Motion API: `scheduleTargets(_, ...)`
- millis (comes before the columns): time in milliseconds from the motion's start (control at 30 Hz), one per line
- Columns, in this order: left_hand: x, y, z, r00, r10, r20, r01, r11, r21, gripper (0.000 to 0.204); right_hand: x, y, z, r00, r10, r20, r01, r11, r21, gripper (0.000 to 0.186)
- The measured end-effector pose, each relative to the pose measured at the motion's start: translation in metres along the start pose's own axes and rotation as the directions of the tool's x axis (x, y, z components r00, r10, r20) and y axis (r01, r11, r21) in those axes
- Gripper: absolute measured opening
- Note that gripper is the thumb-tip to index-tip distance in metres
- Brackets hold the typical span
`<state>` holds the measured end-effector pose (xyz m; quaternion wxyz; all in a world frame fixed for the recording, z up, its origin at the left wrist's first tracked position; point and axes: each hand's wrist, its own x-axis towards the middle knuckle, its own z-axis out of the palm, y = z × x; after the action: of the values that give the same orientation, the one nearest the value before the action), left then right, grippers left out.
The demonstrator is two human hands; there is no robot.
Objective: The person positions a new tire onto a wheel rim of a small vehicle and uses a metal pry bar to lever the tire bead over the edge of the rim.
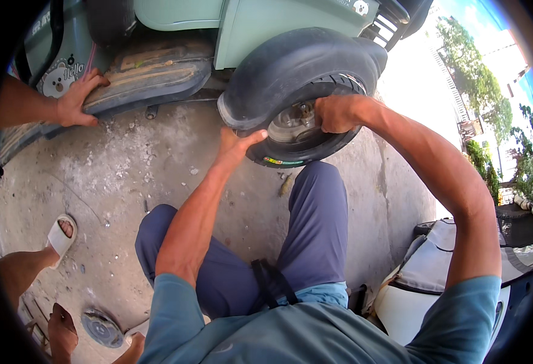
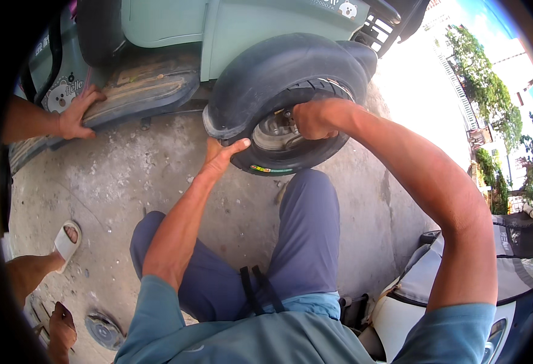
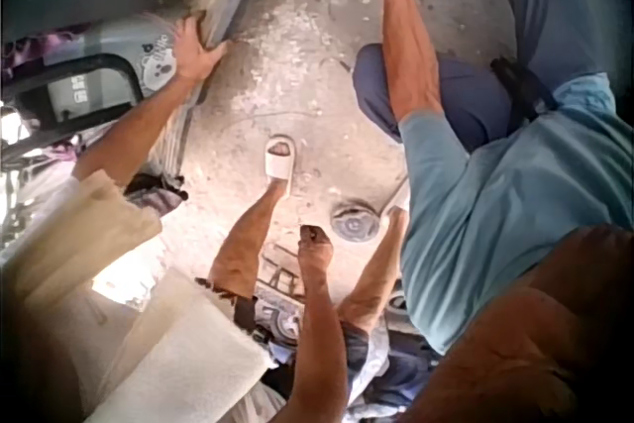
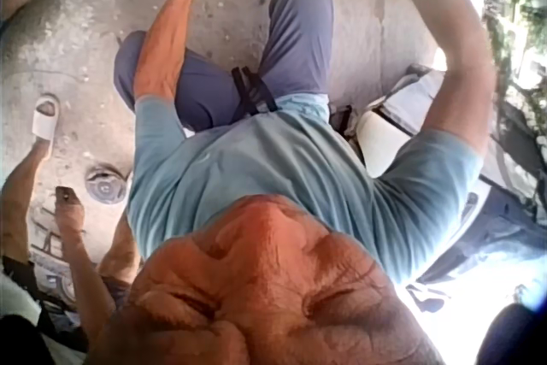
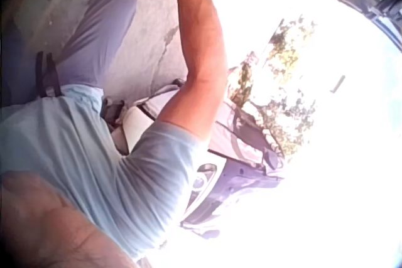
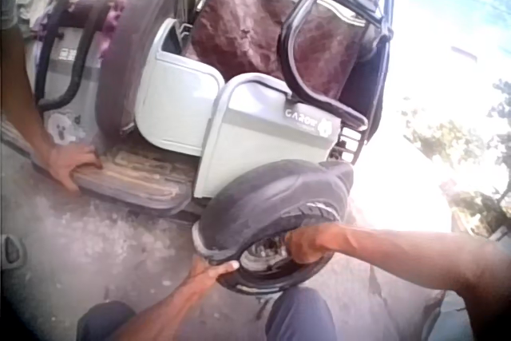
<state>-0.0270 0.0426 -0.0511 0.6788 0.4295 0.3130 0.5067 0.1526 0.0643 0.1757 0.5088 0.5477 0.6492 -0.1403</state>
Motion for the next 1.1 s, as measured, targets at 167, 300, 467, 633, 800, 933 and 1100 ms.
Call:
scheduleTargets(167,-0.001,0.007,0.000,0.999,0.010,0.043,-0.009,1.000,-0.029,0.094,-0.021,-0.030,-0.002,0.971,0.061,-0.229,-0.057,0.998,0.026,0.036)
scheduleTargets(300,-0.004,0.008,0.007,0.991,0.128,-0.039,-0.128,0.992,0.001,0.072,-0.018,-0.043,-0.012,0.984,0.067,-0.165,-0.075,0.996,-0.038,0.038)
scheduleTargets(467,-0.004,0.007,0.004,0.994,0.084,-0.066,-0.083,0.996,0.014,0.072,-0.017,-0.043,-0.014,0.976,0.014,-0.219,-0.029,0.998,-0.063,0.036)
scheduleTargets(633,0.001,0.004,-0.001,0.991,0.131,-0.040,-0.129,0.990,0.049,0.072,-0.021,-0.051,-0.007,0.956,-0.142,-0.256,0.002,0.877,-0.481,0.026)
scheduleTargets(800,0.000,0.005,0.000,0.997,0.074,-0.019,-0.073,0.996,0.055,0.071,-0.018,-0.061,-0.008,0.956,-0.193,-0.219,0.025,0.800,-0.599,0.021)
scheduleTargets(933,0.001,0.002,-0.002,0.994,0.106,-0.029,-0.104,0.993,0.052,0.072,-0.015,-0.059,-0.013,0.955,-0.195,-0.222,0.026,0.803,-0.595,0.020)
scheduleTargets(1100,0.001,0.007,-0.002,0.998,-0.013,0.061,0.011,0.999,0.031,0.100,-0.016,-0.048,-0.005,0.936,-0.268,-0.228,0.053,0.749,-0.660,0.019)
